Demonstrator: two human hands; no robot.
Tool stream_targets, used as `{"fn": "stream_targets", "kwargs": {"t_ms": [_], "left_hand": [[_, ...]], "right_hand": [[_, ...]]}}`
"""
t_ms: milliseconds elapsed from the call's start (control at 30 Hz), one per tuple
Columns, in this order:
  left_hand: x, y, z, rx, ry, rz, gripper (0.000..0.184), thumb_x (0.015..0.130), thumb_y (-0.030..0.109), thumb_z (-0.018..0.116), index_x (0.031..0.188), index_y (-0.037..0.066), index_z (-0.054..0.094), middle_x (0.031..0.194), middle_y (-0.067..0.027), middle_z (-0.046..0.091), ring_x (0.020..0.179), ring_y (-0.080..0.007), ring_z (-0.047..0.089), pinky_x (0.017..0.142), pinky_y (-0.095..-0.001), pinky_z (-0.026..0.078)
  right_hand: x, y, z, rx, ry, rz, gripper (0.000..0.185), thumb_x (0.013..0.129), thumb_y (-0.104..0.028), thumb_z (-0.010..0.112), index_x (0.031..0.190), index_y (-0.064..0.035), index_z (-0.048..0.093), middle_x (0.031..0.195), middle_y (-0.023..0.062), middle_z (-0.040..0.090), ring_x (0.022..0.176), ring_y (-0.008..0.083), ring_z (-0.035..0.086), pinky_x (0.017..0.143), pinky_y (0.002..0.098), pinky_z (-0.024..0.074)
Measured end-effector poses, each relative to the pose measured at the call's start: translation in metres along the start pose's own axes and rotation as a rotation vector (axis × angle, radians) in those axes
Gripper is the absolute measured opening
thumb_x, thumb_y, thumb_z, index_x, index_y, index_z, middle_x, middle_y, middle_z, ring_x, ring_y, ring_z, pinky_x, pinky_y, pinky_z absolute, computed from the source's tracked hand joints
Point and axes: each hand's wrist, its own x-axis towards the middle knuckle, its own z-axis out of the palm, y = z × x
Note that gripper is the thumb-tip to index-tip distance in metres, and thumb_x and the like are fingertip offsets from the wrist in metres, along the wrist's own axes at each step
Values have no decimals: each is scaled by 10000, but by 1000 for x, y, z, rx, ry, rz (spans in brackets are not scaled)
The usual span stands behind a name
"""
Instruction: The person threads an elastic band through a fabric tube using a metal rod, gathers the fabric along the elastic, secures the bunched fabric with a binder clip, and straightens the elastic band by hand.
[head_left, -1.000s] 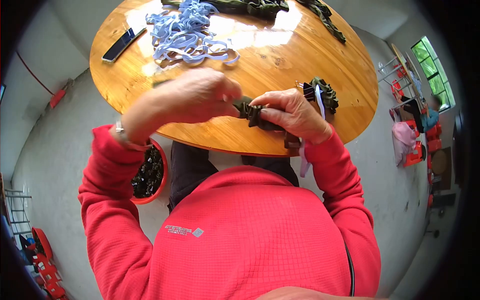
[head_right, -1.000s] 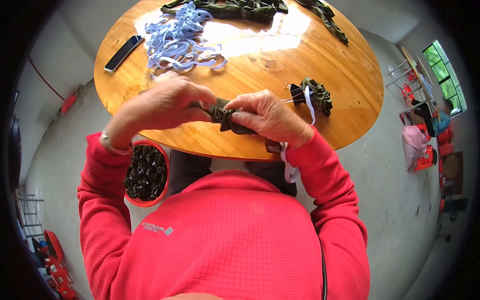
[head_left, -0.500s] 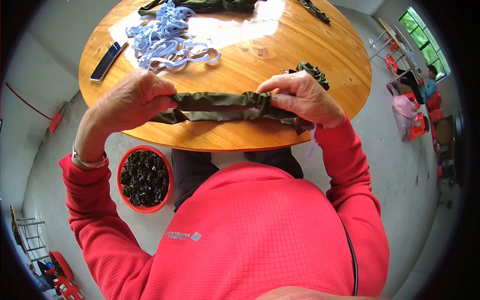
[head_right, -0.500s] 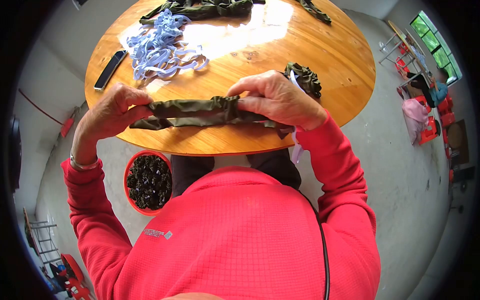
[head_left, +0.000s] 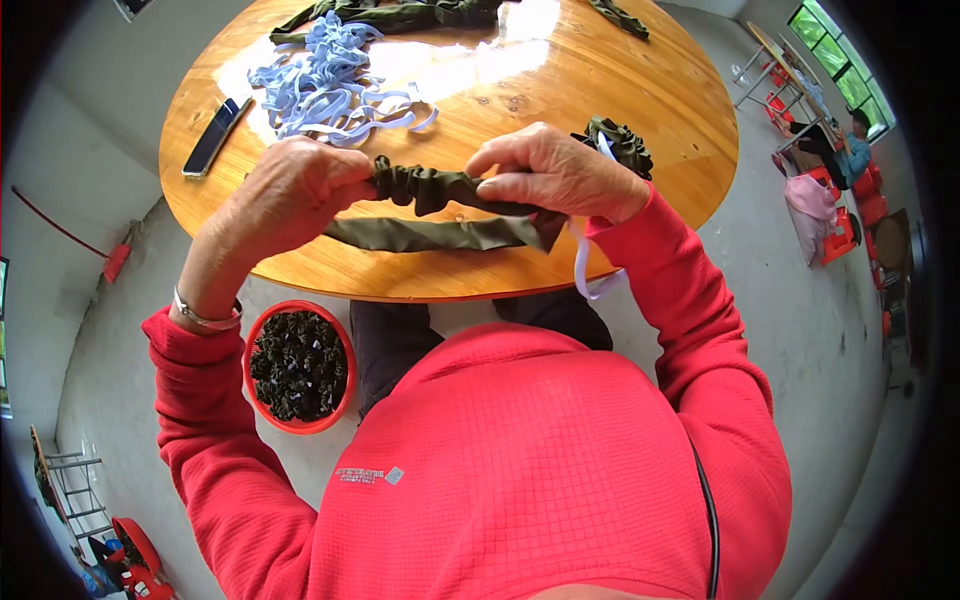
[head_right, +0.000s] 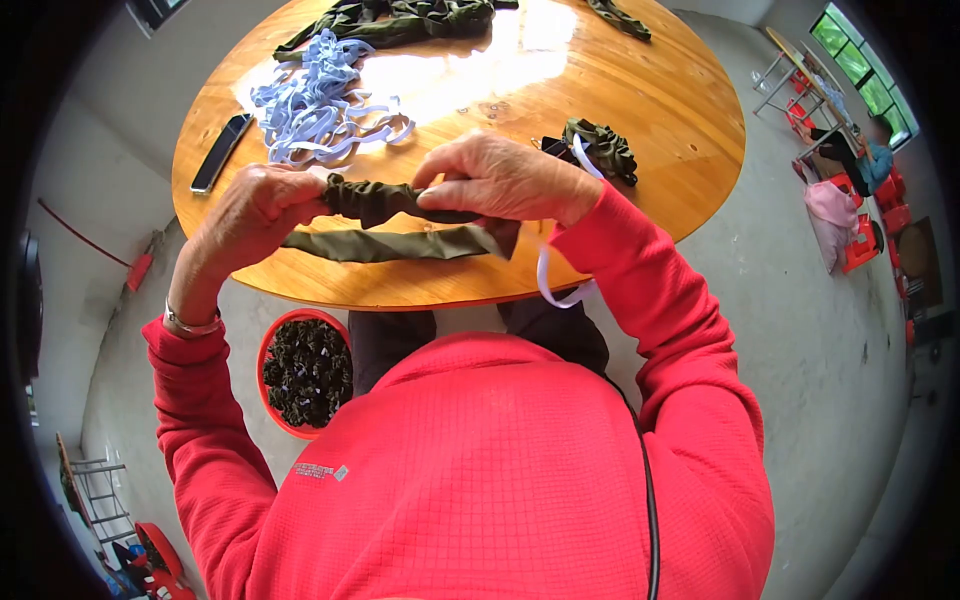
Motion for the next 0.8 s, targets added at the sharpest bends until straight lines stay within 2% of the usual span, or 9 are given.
{"fn": "stream_targets", "kwargs": {"t_ms": [67,167,267,367,467,500,600,667,800], "left_hand": [[-7,-9,-5,79,-22,-14,49,786,35,598,774,17,554,615,-126,512,582,-276,534,527,-335,427],[-24,-26,-10,160,104,-22,43,785,32,607,815,17,580,634,-142,521,569,-272,513,524,-328,421],[-67,-52,-36,-110,110,-491,48,833,29,575,803,-8,578,584,-80,458,556,-104,453,511,-268,397],[-75,-48,-26,-60,121,-386,120,834,65,583,750,-21,574,538,-86,466,501,-108,441,486,-287,382],[-67,-46,-26,-220,173,-460,135,834,62,577,740,-34,564,540,-85,481,505,-114,460,489,-289,382],[-63,-41,-30,-237,167,-417,149,837,71,574,735,-36,561,544,-81,497,504,-117,471,491,-292,385],[-39,-19,-37,-229,78,-323,170,844,90,568,730,-35,556,548,-69,501,500,-122,467,491,-293,390],[-21,-4,-36,-337,9,-331,192,844,118,571,736,-40,550,558,-64,507,474,-114,472,461,-275,385],[-1,11,-38,-533,-153,-343,127,858,79,572,883,-40,609,656,-13,558,494,-61,533,439,-206,416]], "right_hand": [[1,14,-6,20,1,78,154,850,-114,603,955,-4,623,660,-5,563,549,23,515,477,179,442],[-2,38,-20,-314,66,-142,138,851,-111,609,927,2,632,689,6,585,605,25,515,536,183,438],[-22,75,-52,-46,158,83,193,813,-122,648,938,22,620,727,21,607,662,56,527,609,226,449],[-18,86,-45,14,188,76,231,791,-119,657,972,18,614,811,77,638,716,136,586,667,271,470],[-11,59,-33,-720,467,-223,272,791,-141,654,1021,-2,612,939,139,641,825,247,620,735,320,481],[-9,47,-28,-776,554,-355,317,800,-193,648,1062,-19,605,1023,180,617,957,331,583,823,369,455],[5,-1,-9,-940,742,-609,341,788,-219,647,1063,-21,603,1055,182,610,1009,326,570,888,390,416],[17,-18,1,-973,689,-729,370,797,-270,635,1075,-29,594,1038,163,606,1007,314,557,894,409,386],[25,-13,1,-673,208,-479,180,838,-196,604,792,-23,605,584,119,519,544,248,552,522,339,418]]}}
